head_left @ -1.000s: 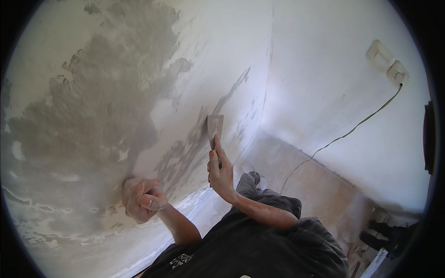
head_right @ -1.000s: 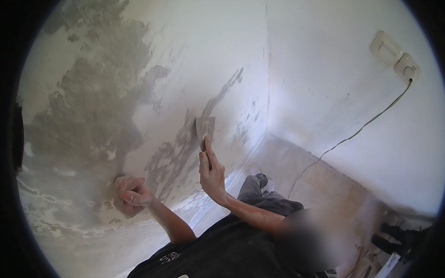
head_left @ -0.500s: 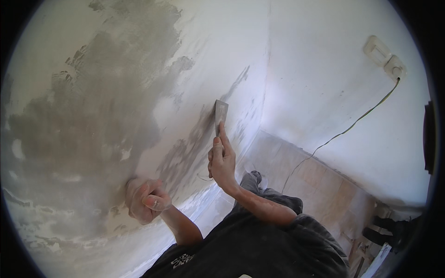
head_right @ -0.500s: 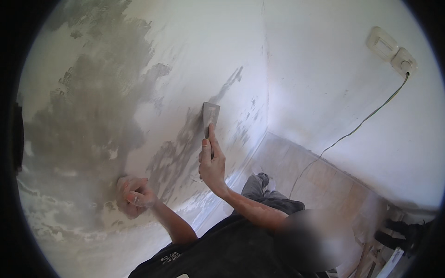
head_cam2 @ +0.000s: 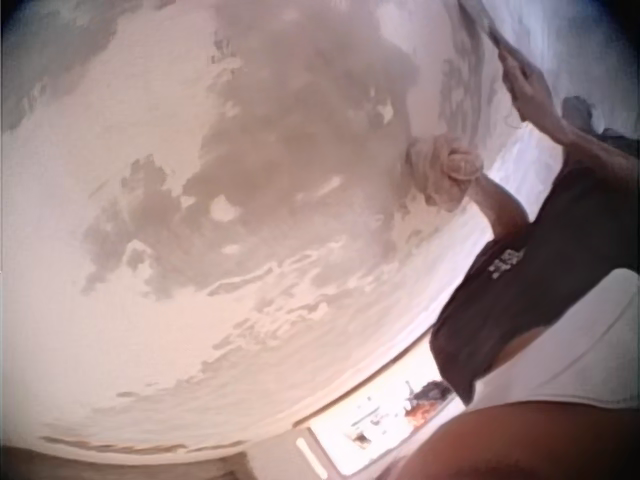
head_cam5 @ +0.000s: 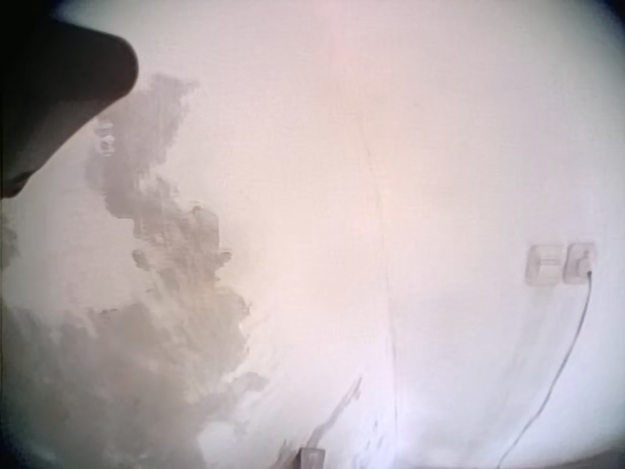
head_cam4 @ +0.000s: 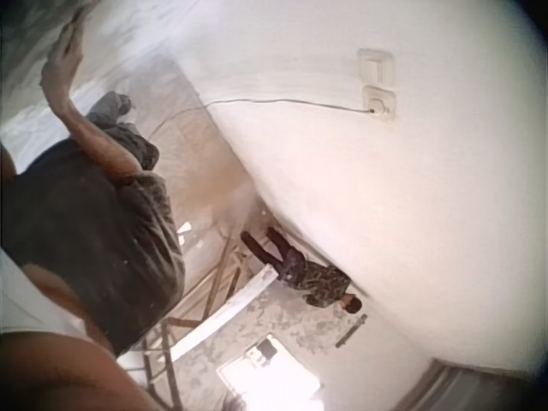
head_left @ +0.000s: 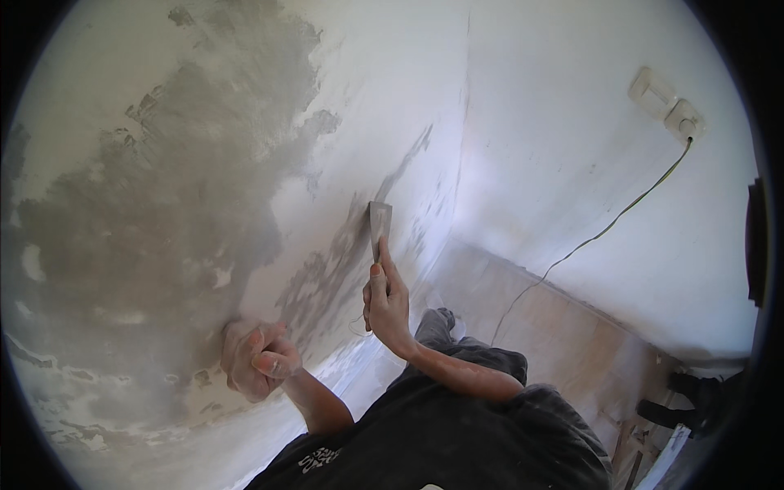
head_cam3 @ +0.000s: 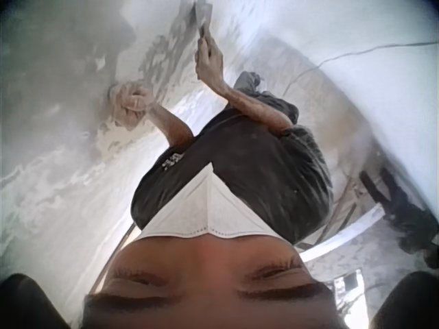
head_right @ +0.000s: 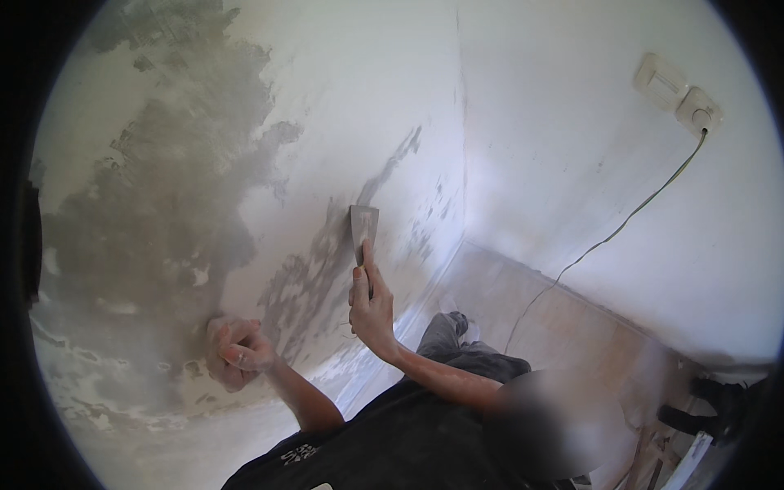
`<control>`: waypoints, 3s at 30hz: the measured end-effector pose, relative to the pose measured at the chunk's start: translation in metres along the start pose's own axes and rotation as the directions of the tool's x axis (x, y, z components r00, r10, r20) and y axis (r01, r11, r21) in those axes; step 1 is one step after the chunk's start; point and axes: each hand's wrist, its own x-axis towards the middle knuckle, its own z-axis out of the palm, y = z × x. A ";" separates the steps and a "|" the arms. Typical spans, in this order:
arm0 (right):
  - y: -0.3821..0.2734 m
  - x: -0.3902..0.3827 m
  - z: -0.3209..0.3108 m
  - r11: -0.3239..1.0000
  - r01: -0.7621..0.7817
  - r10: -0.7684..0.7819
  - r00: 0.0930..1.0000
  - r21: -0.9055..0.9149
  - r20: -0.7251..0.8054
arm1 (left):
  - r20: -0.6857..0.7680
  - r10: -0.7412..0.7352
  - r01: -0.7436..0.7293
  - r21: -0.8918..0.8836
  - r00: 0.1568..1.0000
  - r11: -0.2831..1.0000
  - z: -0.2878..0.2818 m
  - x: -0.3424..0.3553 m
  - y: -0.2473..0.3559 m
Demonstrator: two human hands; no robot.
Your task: The person applies white plaster to a wall using a metal putty knife, spreading and smoothing the material over a large area.
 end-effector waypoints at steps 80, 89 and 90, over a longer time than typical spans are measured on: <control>-0.035 0.024 -0.025 0.997 0.056 -0.051 0.996 -0.062 0.074 | 0.023 0.060 -0.061 0.078 0.998 0.995 0.002 0.003 0.007; -0.043 0.012 -0.019 0.999 -0.044 0.042 0.998 0.030 0.054 | -0.005 0.023 -0.022 0.086 1.000 0.996 0.000 -0.008 0.003; -0.041 0.011 -0.020 0.999 -0.051 0.049 0.997 0.018 0.061 | -0.008 0.021 -0.020 0.067 1.000 0.998 0.000 -0.008 0.002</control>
